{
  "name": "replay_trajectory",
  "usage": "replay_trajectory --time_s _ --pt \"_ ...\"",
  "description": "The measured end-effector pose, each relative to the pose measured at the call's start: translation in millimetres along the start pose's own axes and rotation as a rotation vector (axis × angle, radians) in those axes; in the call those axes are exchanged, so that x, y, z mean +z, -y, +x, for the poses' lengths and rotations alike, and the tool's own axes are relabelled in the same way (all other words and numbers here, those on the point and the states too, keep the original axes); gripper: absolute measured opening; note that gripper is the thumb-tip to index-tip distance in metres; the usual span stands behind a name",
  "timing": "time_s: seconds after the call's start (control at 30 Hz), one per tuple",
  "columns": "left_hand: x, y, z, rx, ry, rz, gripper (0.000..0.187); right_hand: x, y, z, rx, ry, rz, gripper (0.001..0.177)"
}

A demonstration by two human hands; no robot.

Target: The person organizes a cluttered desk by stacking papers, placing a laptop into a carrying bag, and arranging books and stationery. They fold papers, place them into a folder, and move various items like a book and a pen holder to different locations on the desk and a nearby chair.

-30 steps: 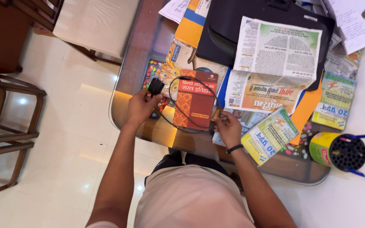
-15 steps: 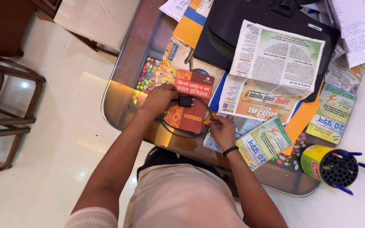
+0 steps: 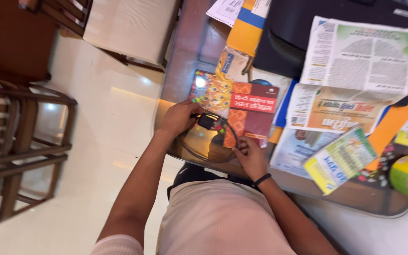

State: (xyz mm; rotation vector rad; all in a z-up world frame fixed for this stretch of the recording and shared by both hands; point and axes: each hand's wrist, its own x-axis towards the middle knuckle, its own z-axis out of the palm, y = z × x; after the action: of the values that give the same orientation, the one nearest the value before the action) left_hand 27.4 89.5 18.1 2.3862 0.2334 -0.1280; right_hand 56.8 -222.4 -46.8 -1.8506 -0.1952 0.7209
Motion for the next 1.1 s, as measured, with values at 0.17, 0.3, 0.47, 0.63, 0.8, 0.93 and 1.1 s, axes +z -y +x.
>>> replay_trajectory --time_s 0.17,0.3,0.47,0.63,0.8,0.93,1.1 --pt "-34 50 -17 -0.067 -0.017 0.049 0.032 78 25 10 -0.064 -0.095 -0.223 0.038" --pt "-46 57 -17 -0.005 -0.049 0.012 0.031 101 47 11 -0.145 -0.232 -0.403 0.036" --pt "-58 39 -12 0.081 -0.039 0.078 0.038 88 75 -10 -0.123 -0.34 -0.453 0.038" --pt "-20 -19 -8 0.045 0.032 -0.258 0.032 20 83 -27 -0.182 -0.647 -0.533 0.025" --pt "60 -49 10 0.054 0.126 -0.324 0.05 -25 53 -15 -0.16 -0.699 -0.51 0.031" --pt "105 -37 18 0.192 -0.058 -0.208 0.057 -23 34 -7 -0.189 -0.65 -0.445 0.038" --pt "137 -14 26 -0.248 0.067 -0.707 0.057 -19 27 -6 -0.004 -0.683 -0.248 0.045"
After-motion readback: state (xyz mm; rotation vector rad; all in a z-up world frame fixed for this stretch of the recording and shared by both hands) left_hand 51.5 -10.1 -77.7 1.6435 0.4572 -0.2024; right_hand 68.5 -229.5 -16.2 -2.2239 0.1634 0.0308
